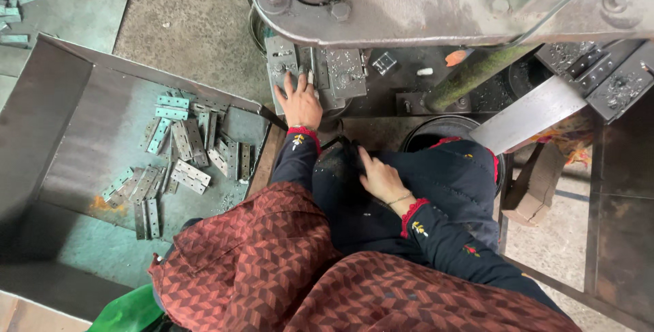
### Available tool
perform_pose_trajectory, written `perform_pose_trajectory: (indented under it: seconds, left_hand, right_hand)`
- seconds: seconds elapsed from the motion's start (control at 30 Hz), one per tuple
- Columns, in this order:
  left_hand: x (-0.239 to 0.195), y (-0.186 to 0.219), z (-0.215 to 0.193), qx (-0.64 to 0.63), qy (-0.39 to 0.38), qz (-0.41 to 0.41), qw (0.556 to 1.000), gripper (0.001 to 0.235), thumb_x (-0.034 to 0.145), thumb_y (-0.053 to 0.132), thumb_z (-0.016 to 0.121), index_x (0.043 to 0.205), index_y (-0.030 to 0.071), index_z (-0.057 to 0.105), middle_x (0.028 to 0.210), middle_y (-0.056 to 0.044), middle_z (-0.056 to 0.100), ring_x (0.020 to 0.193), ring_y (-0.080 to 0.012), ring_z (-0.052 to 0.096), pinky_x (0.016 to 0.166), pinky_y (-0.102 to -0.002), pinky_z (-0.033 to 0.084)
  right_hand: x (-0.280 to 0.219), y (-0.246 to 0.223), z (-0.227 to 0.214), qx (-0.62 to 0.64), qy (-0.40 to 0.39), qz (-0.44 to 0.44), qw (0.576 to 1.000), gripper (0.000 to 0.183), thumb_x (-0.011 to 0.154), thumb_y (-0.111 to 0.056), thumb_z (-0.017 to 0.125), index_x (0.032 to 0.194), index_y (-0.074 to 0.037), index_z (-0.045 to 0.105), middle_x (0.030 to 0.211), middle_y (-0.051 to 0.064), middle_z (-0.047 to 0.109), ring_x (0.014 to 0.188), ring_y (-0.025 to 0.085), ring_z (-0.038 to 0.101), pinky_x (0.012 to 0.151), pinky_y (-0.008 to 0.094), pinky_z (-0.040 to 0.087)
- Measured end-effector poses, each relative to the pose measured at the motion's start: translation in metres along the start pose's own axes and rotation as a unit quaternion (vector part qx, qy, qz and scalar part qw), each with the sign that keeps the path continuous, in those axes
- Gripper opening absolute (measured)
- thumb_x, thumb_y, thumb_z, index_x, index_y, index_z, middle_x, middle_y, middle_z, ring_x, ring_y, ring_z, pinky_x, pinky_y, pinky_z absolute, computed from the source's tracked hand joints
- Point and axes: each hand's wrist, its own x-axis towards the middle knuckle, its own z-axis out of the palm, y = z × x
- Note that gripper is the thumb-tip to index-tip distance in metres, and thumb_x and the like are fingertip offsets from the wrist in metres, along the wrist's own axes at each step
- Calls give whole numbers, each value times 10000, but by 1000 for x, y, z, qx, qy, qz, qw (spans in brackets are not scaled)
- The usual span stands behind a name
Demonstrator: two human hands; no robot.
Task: The person positions metal hinge components into a pressing machine and operates a foot pedal to assemble them, periodically clearing finished parts into a metal bin.
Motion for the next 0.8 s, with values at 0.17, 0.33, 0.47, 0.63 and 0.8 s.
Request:
perform_pose_trajectory:
  seconds: [0.17, 0.33, 0.47, 0.63, 0.8]
  left_hand:
    - [-8, -1, -13, -16, 29, 16, 999, 467, 815, 221, 641, 1247, 62, 723, 1412, -57, 578, 1445, -383, 316, 1163, -714, 161]
    - [13, -6, -3, 10, -4, 11, 1000, 365, 859, 190, 617, 1188, 91, 739, 1438, -11, 587, 1476, -383, 310, 1164, -743, 133]
    - [31, -9, 8, 17, -11, 7, 1000, 329, 909, 178, 604, 1197, 89, 737, 1454, -18, 587, 1489, -382, 309, 1179, -741, 136]
    - [5, -8, -3, 6, 4, 25, 1000, 421, 852, 197, 617, 1237, 60, 716, 1443, -52, 587, 1474, -395, 306, 1165, -731, 137]
    - [3, -5, -12, -12, -2, 19, 1000, 456, 826, 202, 626, 1254, 68, 709, 1433, -50, 586, 1479, -397, 298, 1159, -737, 137]
  right_hand:
    - [-3, 12, 12, 38, 47, -27, 998, 879, 802, -233, 702, 1571, -107, 295, 1062, 241, 675, 871, 467, 689, 754, 535, 581]
    - [11, -7, -33, -5, 22, -21, 1000, 772, 895, -314, 692, 1554, -137, 332, 1061, 221, 684, 871, 443, 700, 753, 534, 580]
    - [6, 0, -11, -7, 26, -24, 999, 821, 860, -288, 704, 1565, -131, 313, 1043, 232, 682, 863, 450, 700, 763, 543, 575]
    - [-2, 16, 18, 51, 66, -20, 996, 851, 805, -214, 696, 1566, -144, 320, 1089, 224, 689, 868, 473, 689, 744, 557, 568]
    - [6, -9, -34, 29, 6, -2, 1000, 858, 840, -268, 710, 1572, -121, 288, 1058, 233, 681, 856, 471, 690, 745, 546, 573]
